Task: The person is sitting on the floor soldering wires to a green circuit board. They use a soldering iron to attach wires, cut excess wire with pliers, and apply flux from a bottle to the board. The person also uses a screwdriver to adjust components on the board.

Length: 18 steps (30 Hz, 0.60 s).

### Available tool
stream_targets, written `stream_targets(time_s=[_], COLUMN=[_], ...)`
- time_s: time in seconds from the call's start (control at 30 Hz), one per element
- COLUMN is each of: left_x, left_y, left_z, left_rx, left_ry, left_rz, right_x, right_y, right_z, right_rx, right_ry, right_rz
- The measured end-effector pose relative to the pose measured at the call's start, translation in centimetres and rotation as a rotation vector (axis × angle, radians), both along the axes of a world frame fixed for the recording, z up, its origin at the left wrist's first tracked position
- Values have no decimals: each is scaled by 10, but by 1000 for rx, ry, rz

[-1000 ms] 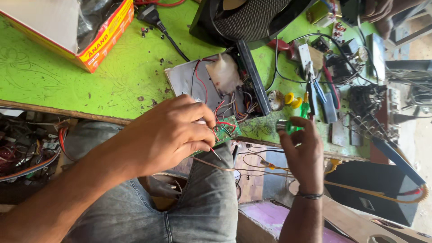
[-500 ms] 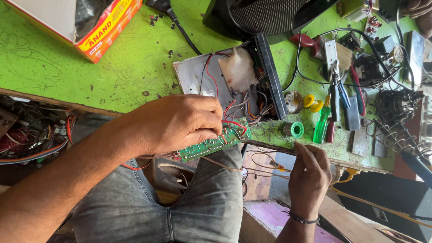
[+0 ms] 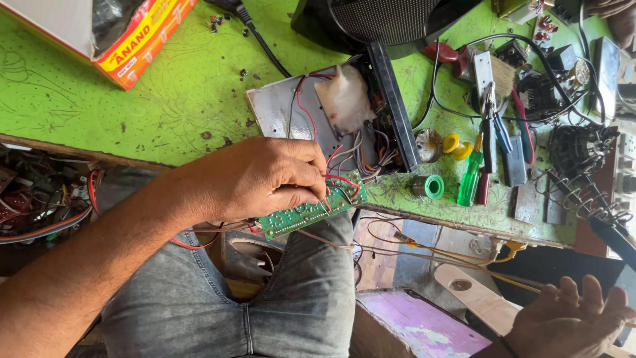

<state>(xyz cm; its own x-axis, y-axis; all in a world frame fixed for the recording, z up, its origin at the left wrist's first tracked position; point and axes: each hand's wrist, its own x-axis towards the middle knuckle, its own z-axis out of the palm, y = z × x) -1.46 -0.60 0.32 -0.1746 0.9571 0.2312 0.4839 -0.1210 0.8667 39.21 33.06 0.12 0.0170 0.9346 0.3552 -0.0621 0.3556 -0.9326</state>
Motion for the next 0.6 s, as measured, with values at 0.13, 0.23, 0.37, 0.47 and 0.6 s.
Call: stream_targets(time_s=[0.13, 0.23, 0.37, 0.47, 0.6], left_x=[0, 0, 1, 2, 0], left_y=[-3, -5, -4, -4, -5], left_z=[-4, -12, -25, -34, -39], left_rx=[-33, -44, -86, -180, -72], left_ry=[-6, 19, 38, 20, 10], left_rz=[5, 1, -5, 45, 0], right_x=[10, 3, -11, -25, -32], right_y=[14, 8, -4, 7, 35], right_z=[2, 1, 4, 8, 6], right_rx=[-56, 461, -96, -124, 126], right_ry=[-102, -657, -190, 71, 79], right_rz=[234, 91, 220, 189, 111])
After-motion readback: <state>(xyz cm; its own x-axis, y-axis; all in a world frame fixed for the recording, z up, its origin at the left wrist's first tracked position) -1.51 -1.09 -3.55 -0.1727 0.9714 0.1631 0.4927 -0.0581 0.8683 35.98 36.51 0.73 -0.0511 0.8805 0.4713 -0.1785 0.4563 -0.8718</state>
